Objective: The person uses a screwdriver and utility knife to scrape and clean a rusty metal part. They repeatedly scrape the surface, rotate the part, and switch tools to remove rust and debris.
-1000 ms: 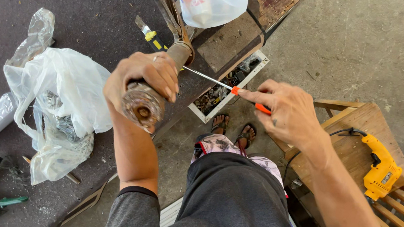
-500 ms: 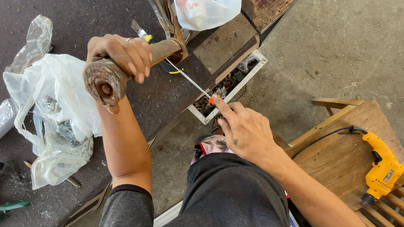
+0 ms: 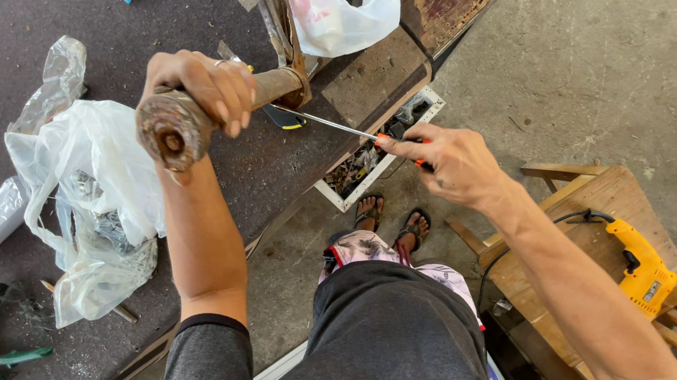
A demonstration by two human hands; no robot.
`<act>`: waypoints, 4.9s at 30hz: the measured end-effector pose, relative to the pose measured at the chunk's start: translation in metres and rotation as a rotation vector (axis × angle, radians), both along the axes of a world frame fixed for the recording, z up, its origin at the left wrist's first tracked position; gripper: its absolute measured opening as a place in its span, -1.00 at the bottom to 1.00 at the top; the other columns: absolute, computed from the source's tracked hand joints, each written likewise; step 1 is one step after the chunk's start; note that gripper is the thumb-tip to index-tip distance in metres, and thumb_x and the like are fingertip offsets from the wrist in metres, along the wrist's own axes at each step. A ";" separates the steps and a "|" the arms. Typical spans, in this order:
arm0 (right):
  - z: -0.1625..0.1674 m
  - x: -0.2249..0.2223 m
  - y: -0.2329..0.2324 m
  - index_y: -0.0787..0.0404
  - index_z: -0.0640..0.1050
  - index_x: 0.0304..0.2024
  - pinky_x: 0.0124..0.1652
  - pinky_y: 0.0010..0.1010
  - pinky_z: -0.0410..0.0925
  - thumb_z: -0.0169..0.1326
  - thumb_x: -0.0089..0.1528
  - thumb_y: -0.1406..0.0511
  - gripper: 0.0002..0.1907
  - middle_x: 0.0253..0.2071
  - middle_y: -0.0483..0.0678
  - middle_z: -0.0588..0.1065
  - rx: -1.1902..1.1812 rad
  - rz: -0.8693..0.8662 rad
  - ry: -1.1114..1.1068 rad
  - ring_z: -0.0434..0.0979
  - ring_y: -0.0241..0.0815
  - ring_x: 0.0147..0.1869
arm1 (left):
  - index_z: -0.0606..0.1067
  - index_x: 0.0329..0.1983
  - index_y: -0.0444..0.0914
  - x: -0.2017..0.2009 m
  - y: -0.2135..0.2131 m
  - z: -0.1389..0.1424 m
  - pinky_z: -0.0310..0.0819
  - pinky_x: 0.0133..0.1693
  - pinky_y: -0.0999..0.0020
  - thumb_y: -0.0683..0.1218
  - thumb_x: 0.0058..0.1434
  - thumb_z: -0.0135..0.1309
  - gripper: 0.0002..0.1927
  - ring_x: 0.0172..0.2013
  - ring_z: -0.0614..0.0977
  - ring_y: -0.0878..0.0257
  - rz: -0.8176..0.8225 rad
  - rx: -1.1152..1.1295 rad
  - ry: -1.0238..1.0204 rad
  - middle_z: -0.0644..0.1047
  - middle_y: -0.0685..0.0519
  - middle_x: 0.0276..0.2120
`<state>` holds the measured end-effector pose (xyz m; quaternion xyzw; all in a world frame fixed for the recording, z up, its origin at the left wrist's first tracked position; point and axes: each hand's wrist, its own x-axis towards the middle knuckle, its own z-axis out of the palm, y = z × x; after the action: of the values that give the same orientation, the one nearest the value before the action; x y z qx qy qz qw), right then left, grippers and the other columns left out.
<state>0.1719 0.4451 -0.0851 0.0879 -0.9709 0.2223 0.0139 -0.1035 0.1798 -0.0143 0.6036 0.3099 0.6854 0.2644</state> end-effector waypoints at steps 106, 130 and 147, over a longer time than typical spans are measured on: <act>0.065 0.026 -0.014 -0.26 0.54 0.21 -0.34 -0.30 0.45 0.14 0.16 0.32 -0.44 -0.14 -0.12 0.56 0.035 -0.184 -0.121 0.54 -0.17 -0.36 | 0.52 0.03 -0.31 0.019 0.057 0.010 0.66 -0.17 0.40 0.05 -0.19 0.55 -0.26 -0.22 0.73 0.26 -0.179 -0.286 0.238 0.64 -0.06 -0.11; 0.019 0.032 -0.068 0.01 0.40 0.38 -0.58 -0.55 0.32 -0.12 0.37 0.22 -0.50 -0.39 -0.06 0.58 -1.269 -0.641 -0.595 0.42 -0.37 -0.61 | 0.56 0.01 -0.26 0.030 0.085 0.021 0.61 -0.02 0.45 0.09 -0.12 0.59 -0.31 -0.17 0.67 0.32 0.259 -0.367 0.203 0.63 0.05 -0.16; 0.025 0.023 -0.071 -0.02 0.38 0.37 -0.59 -0.48 0.32 -0.14 0.35 0.19 -0.49 -0.44 -0.09 0.56 -1.308 -0.775 -0.669 0.41 -0.32 -0.61 | 0.55 -0.03 -0.23 0.038 0.121 0.013 0.61 -0.01 0.38 0.04 -0.02 0.64 -0.39 -0.17 0.68 0.30 0.476 -0.323 0.224 0.62 0.11 -0.16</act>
<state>0.1950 0.3745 -0.0604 -0.3495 -0.5599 0.7357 -0.1518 -0.0654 0.3011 -0.0011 0.5358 0.5749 0.5992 0.1531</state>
